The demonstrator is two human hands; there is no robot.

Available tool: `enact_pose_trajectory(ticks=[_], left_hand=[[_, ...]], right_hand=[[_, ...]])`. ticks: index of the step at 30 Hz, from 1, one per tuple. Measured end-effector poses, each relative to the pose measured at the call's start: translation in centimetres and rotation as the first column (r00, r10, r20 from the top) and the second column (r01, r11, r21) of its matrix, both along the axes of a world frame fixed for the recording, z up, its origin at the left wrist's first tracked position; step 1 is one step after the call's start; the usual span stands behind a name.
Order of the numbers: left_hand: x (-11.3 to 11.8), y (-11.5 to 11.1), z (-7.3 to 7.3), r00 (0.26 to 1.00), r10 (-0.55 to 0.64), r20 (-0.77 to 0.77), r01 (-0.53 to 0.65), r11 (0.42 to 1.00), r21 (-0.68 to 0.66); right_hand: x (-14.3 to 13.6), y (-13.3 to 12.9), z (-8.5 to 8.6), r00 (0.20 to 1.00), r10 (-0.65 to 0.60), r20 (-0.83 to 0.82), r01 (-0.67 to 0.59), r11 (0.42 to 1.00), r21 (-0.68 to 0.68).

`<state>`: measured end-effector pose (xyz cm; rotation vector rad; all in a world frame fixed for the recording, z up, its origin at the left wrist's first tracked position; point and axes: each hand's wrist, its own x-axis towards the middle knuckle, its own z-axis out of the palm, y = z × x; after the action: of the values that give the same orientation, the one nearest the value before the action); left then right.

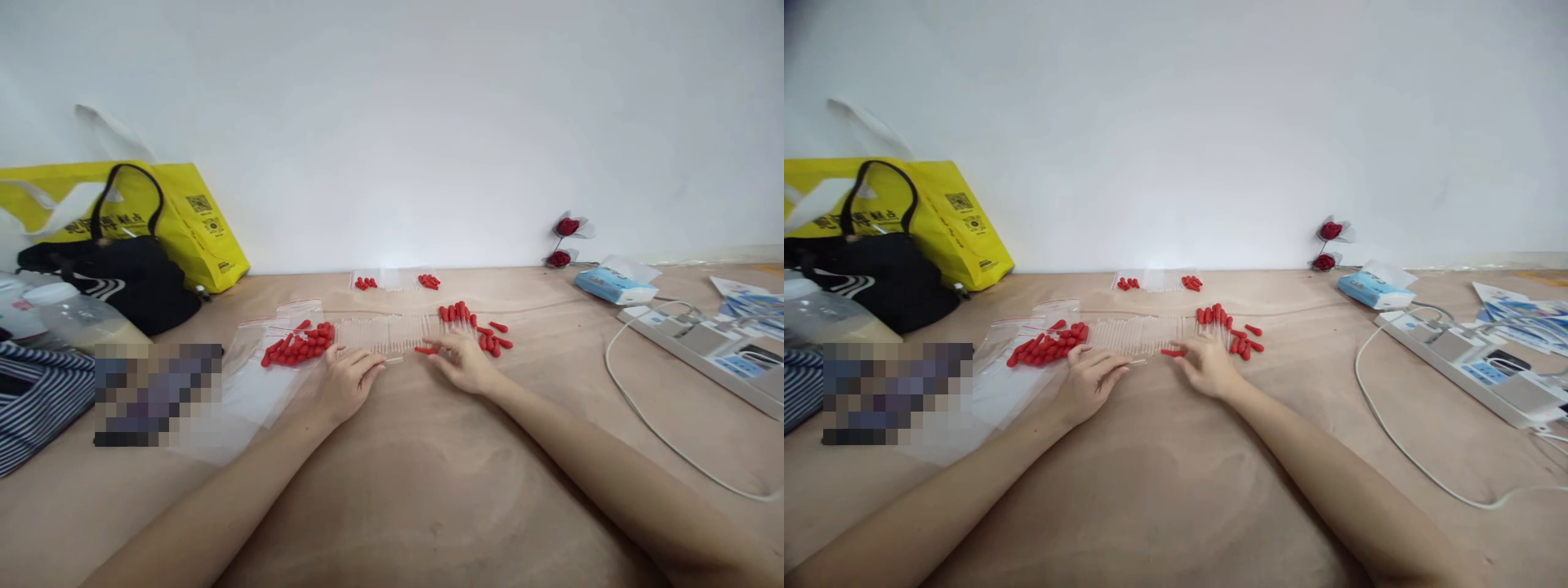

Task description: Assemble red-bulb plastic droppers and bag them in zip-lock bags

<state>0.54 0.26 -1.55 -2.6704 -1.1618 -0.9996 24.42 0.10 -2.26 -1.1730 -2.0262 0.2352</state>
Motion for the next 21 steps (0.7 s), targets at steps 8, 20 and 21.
enact_pose_trajectory(ticks=[8, 20, 21], left_hand=[[0.0, 0.0, -0.2, 0.999, -0.039, 0.008, 0.039, 0.999, 0.038], [0.1, -0.2, -0.4, 0.996, -0.078, -0.042, 0.083, 0.984, 0.160], [0.2, -0.3, -0.3, 0.995, -0.075, -0.058, 0.084, 0.981, 0.177]], right_hand=[[-2.0, -0.9, -0.3, 0.995, 0.103, 0.015, -0.102, 0.993, -0.057], [-2.3, -1.5, -0.4, 0.994, 0.111, 0.023, -0.111, 0.994, -0.012], [-2.3, -1.5, -0.4, 0.993, 0.110, 0.036, -0.111, 0.994, 0.021]])
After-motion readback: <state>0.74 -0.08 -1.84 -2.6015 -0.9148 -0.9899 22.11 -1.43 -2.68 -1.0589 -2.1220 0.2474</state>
